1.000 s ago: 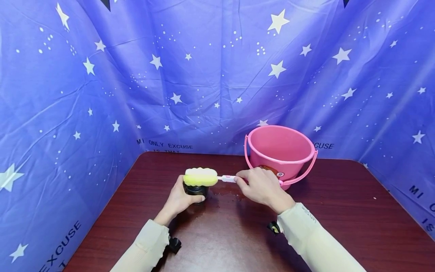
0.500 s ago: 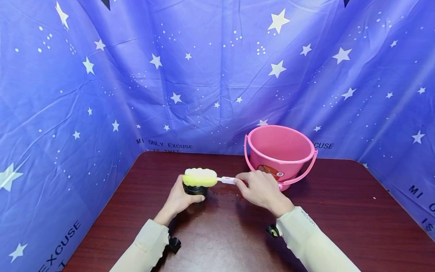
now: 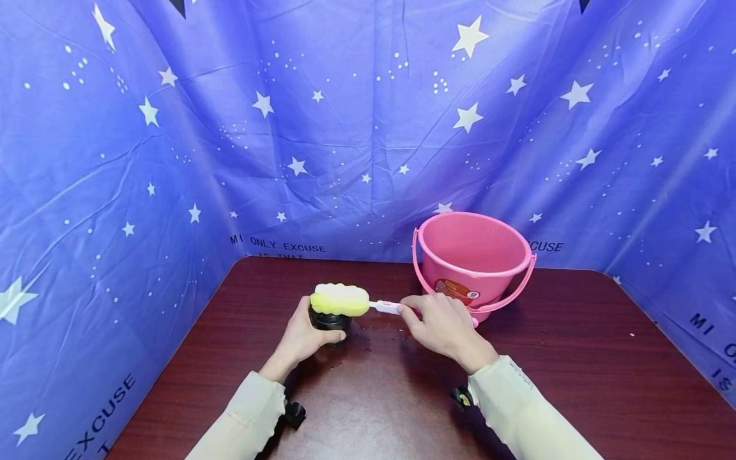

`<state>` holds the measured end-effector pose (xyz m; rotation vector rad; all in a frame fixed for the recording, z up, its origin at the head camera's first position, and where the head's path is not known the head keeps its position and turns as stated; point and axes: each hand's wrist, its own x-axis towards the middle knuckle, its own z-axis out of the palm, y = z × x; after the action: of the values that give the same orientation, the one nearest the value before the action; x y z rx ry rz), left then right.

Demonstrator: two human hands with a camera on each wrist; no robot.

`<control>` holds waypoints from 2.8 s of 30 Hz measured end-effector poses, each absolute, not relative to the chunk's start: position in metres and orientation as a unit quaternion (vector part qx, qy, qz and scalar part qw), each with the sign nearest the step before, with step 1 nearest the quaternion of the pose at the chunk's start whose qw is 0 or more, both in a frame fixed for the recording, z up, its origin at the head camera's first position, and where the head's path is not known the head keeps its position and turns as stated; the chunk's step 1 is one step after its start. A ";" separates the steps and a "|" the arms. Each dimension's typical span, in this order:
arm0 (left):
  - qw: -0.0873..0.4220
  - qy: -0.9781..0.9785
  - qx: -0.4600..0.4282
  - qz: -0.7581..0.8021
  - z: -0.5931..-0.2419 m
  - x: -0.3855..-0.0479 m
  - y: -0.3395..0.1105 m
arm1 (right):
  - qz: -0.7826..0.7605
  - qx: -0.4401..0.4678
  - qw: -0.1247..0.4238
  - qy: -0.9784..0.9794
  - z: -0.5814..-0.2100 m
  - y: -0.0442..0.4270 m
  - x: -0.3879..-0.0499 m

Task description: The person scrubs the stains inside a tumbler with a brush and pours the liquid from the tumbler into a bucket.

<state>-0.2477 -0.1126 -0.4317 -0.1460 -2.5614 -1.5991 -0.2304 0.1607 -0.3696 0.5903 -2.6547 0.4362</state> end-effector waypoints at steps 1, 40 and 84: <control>0.059 -0.845 -0.048 -0.529 -0.432 -0.248 -0.113 | 0.158 0.210 0.193 -0.945 -0.370 0.161 -0.230; 0.058 -0.841 -0.047 -0.536 -0.433 -0.248 -0.113 | 0.196 0.185 0.213 -0.939 -0.379 0.166 -0.223; 0.058 -0.847 -0.050 -0.526 -0.435 -0.250 -0.111 | 0.220 0.129 0.225 -0.940 -0.390 0.186 -0.209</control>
<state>-0.2498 -0.1108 -0.4348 -0.1515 -2.5665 -1.5946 -0.2088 0.1863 -0.3902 0.3560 -2.5938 0.6073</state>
